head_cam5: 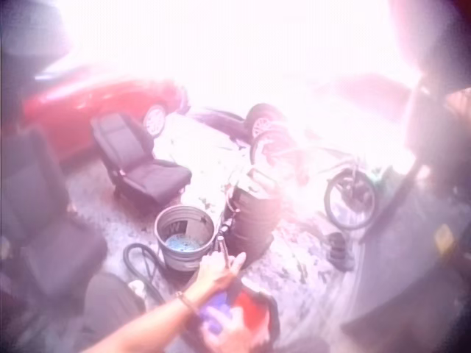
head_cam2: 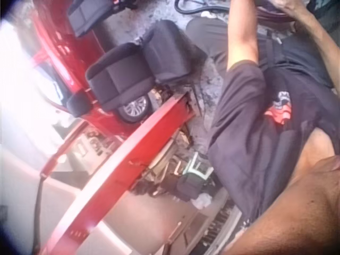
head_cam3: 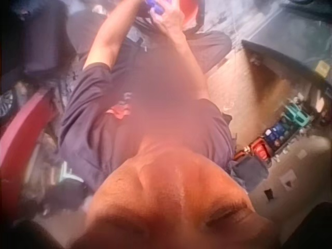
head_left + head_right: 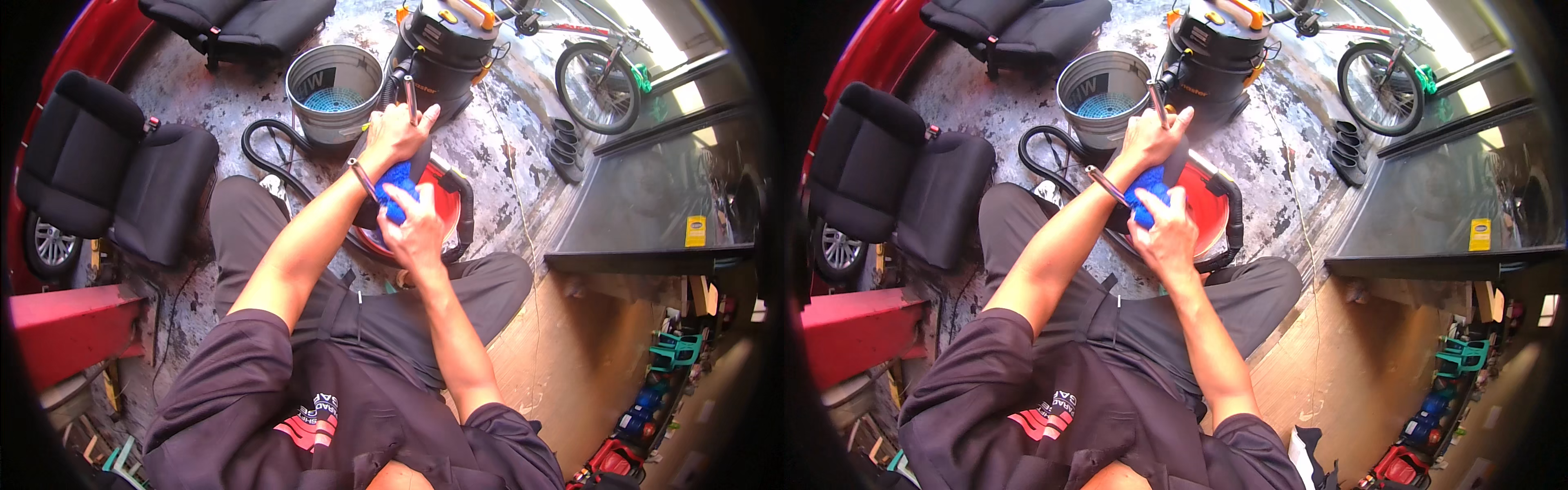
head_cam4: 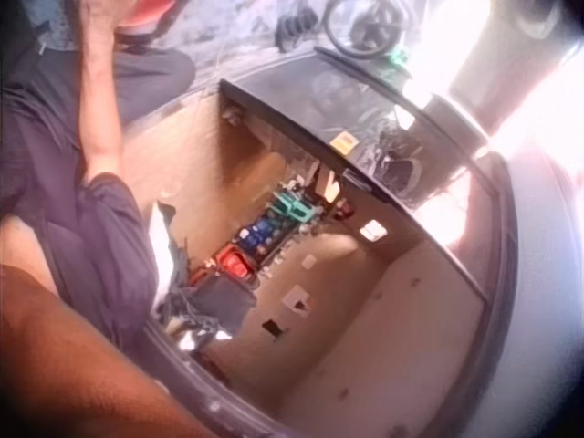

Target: The person scrubs a black car headrest with a brush and a cleaning solution, then uses a vacuum hose to extract the liquid. The person also wipes the headrest with a blue cloth and repeats the scrubbing and extraction process.

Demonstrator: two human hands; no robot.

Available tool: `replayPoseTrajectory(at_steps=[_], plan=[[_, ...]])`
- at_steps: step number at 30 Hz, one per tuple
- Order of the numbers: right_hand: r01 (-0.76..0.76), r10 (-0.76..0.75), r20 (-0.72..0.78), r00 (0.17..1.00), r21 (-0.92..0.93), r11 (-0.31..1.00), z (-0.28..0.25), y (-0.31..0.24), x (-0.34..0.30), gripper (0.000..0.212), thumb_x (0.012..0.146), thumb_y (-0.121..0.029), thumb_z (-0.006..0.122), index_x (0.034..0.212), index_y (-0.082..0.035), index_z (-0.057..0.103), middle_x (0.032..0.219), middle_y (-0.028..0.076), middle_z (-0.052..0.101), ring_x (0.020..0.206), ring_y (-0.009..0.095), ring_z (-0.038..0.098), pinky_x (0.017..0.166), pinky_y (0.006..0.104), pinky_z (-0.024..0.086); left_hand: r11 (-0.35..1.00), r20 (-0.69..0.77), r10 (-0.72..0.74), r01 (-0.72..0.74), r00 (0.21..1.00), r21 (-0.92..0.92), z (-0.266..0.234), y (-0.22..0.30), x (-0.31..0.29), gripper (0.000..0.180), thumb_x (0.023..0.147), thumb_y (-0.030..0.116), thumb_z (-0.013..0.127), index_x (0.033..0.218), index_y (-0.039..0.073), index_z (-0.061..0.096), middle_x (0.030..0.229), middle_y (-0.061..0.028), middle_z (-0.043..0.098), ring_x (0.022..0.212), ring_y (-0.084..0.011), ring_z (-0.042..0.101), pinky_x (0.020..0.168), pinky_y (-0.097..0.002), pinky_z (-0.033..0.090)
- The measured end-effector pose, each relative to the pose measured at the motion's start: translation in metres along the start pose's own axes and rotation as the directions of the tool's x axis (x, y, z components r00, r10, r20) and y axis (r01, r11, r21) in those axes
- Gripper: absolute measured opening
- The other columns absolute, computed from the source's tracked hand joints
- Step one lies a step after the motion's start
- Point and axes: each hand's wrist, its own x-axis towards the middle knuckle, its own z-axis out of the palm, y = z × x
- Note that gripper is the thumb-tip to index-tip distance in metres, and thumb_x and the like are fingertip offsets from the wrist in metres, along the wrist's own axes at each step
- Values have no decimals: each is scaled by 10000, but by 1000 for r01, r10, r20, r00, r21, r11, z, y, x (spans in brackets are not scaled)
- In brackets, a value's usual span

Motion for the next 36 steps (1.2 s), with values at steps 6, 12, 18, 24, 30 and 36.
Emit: replayPoseTrajectory(at_steps=[6, 12, 18, 24, 30, 36], plan=[[-24, 53, -58, 997, 420, 907, -15, 53, -8, 402, 825, -96, 829, 1227, -96, 818, 1100, 135, 685, 1045, 285, 706, 961, 406, 578, 985, -29, 102, -97, 994, 145, -1, -16, 5, 580, 1011, 660, 629, 1152, 135, 832, 1197, -177, 780, 1267, -400, 689, 1103, -582, 490], [-166, 585, -62, 809, 930, 328, -13, 86, 15, 429, 932, -57, 748, 1351, 31, 728, 1166, 89, 773, 1021, 168, 745, 945, 314, 606, 885, -257, 425, -458, 868, -87, -50, -92, 0, 302, 1033, 264, 582, 1122, 48, 773, 1124, -162, 776, 1100, -362, 723, 966, -417, 543], [-144, 272, -144, 951, 574, 806, 56, 30, 91, 339, 916, -270, 853, 1146, -24, 814, 1056, 151, 787, 929, 183, 734, 883, 362, 574, 765, -352, 606, -643, 713, 16, -44, -81, -78, 326, 885, 147, 592, 1111, -42, 732, 1143, -231, 732, 1150, -392, 674, 1064, -462, 506], [-480, 453, 192, 870, 539, 692, 146, 152, 107, 283, 929, -311, 783, 989, -37, 821, 823, 94, 764, 783, 172, 711, 769, 369, 548, 750, -391, 597, -660, 701, -39, -23, -81, -110, 380, 826, 214, 607, 1086, -37, 725, 1174, -219, 721, 1170, -409, 649, 1091, -536, 488], [-190, 124, 179, 976, 421, 887, 53, 40, 121, 402, 861, -428, 857, 1009, -56, 820, 995, 154, 778, 893, 263, 740, 852, 410, 570, 744, -325, 652, -660, 685, 100, -24, -80, -115, 419, 724, 260, 657, 1039, -1, 748, 1144, -203, 727, 1152, -439, 657, 1028, -545, 541], [-345, 301, 190, 934, 277, 897, 107, 116, 135, 457, 865, -512, 769, 999, -76, 802, 988, 222, 784, 983, 404, 760, 874, 514, 562, 718, -325, 677, -689, 660, 96, -8, -77, -115, 421, 813, 308, 627, 1052, -21, 735, 1173, -212, 735, 1164, -444, 656, 1049, -562, 519]])
